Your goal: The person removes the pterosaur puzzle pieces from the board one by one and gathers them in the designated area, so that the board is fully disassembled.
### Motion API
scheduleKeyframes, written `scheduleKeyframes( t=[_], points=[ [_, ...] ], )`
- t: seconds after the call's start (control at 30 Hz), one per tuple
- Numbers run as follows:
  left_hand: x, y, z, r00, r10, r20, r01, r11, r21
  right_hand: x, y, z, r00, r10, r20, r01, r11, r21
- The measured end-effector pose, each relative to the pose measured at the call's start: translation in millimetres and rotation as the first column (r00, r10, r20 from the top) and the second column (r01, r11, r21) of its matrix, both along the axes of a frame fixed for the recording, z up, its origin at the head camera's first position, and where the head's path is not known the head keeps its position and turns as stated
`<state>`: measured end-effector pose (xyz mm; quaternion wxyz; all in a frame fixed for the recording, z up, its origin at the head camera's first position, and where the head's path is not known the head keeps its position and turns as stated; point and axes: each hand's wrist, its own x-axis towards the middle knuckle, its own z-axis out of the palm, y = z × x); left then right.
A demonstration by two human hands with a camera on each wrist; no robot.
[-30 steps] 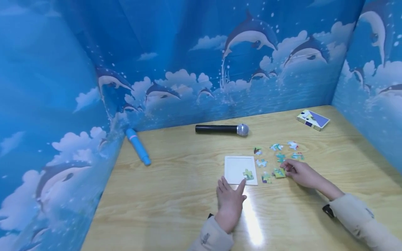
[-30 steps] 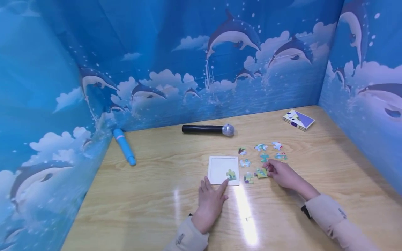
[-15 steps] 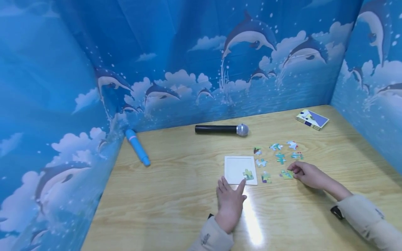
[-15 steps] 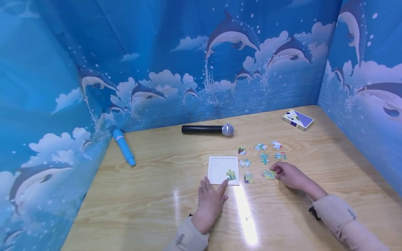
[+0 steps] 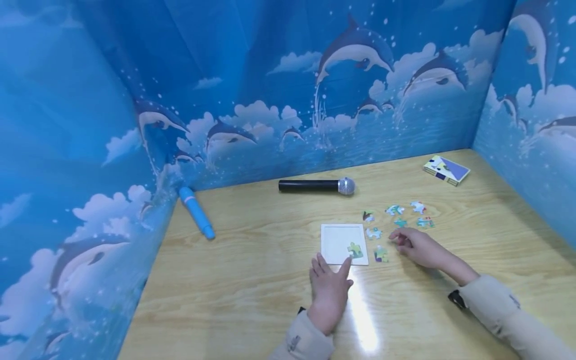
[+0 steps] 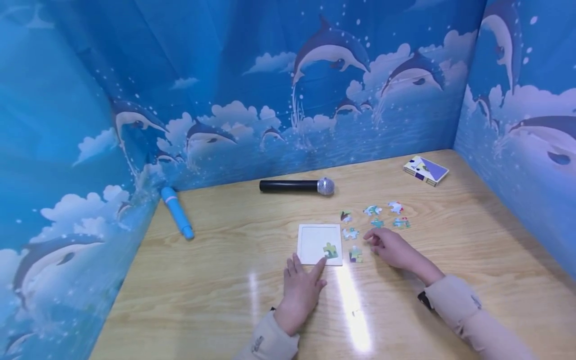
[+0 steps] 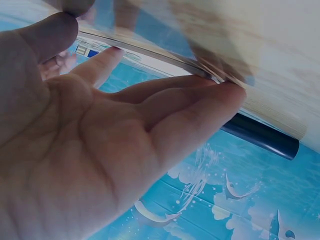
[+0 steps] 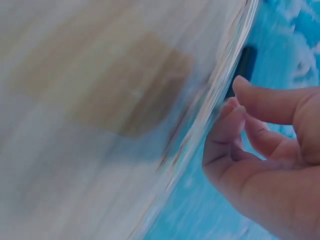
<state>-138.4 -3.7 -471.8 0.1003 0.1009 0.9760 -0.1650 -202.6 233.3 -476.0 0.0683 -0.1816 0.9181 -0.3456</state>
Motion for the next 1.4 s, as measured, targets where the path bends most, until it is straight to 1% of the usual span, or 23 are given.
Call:
scheduleKeyframes(
  t=[0.1, 0.2, 0.33, 0.4, 0.5, 0.63, 0.73, 0.87, 0.97, 1.07, 1.17, 1.27, 1.4],
  points=[
    [-0.1, 0, 0.7, 1.000, 0.001, -0.012, 0.000, 1.000, 0.010, -4.8, -26, 2.1, 0.997, 0.066, 0.026, -0.065, 0.998, -0.020],
    [-0.5, 0, 1.1, 1.000, 0.010, -0.007, -0.010, 1.000, 0.020, -10.0, -47, 2.2, 0.993, 0.118, 0.024, -0.117, 0.993, -0.006],
    [-1.5, 0, 0.5, 1.000, 0.013, 0.010, -0.013, 1.000, 0.016, -15.2, -65, 0.7, 0.985, 0.170, -0.022, -0.168, 0.984, 0.066],
    [-1.9, 0, -0.3, 1.000, 0.011, 0.017, -0.011, 1.000, 0.006, -16.7, -70, 0.2, 0.982, 0.185, -0.028, -0.181, 0.978, 0.103],
    [-2.4, 1, -1.4, 0.999, 0.017, 0.030, -0.017, 1.000, 0.009, -16.7, -72, 1.1, 0.981, 0.193, -0.006, -0.191, 0.973, 0.133],
    [-2.9, 1, -3.3, 0.999, 0.022, 0.027, -0.023, 1.000, 0.010, -16.0, -71, 2.9, 0.980, 0.196, 0.025, -0.198, 0.972, 0.124],
    [-2.9, 1, -4.0, 1.000, 0.018, 0.006, -0.018, 1.000, 0.009, -15.7, -71, 2.6, 0.979, 0.203, 0.000, -0.201, 0.971, 0.128],
    [-2.7, 1, -3.6, 1.000, 0.013, -0.016, -0.012, 1.000, 0.016, -16.4, -72, 0.6, 0.984, 0.176, -0.025, -0.170, 0.973, 0.157],
    [-2.5, 1, -3.2, 1.000, 0.017, -0.020, -0.016, 1.000, 0.024, -17.6, -72, -0.9, 0.988, 0.153, -0.026, -0.147, 0.975, 0.169],
    [-2.5, 1, -2.7, 1.000, 0.018, -0.022, -0.017, 1.000, 0.019, -18.4, -71, -1.0, 0.984, 0.173, -0.047, -0.163, 0.972, 0.167],
    [-2.5, 2, -2.7, 1.000, 0.015, -0.021, -0.015, 1.000, 0.011, -18.6, -70, 0.2, 0.976, 0.210, -0.065, -0.197, 0.966, 0.171],
    [-2.1, 1, -3.1, 1.000, 0.011, -0.027, -0.011, 1.000, 0.005, -20.0, -70, 0.4, 0.971, 0.231, -0.054, -0.220, 0.962, 0.163],
    [-1.1, 1, -2.6, 0.999, 0.006, -0.038, -0.006, 1.000, -0.007, -23.8, -70, -2.4, 0.977, 0.215, -0.014, -0.211, 0.967, 0.140]
  ],
)
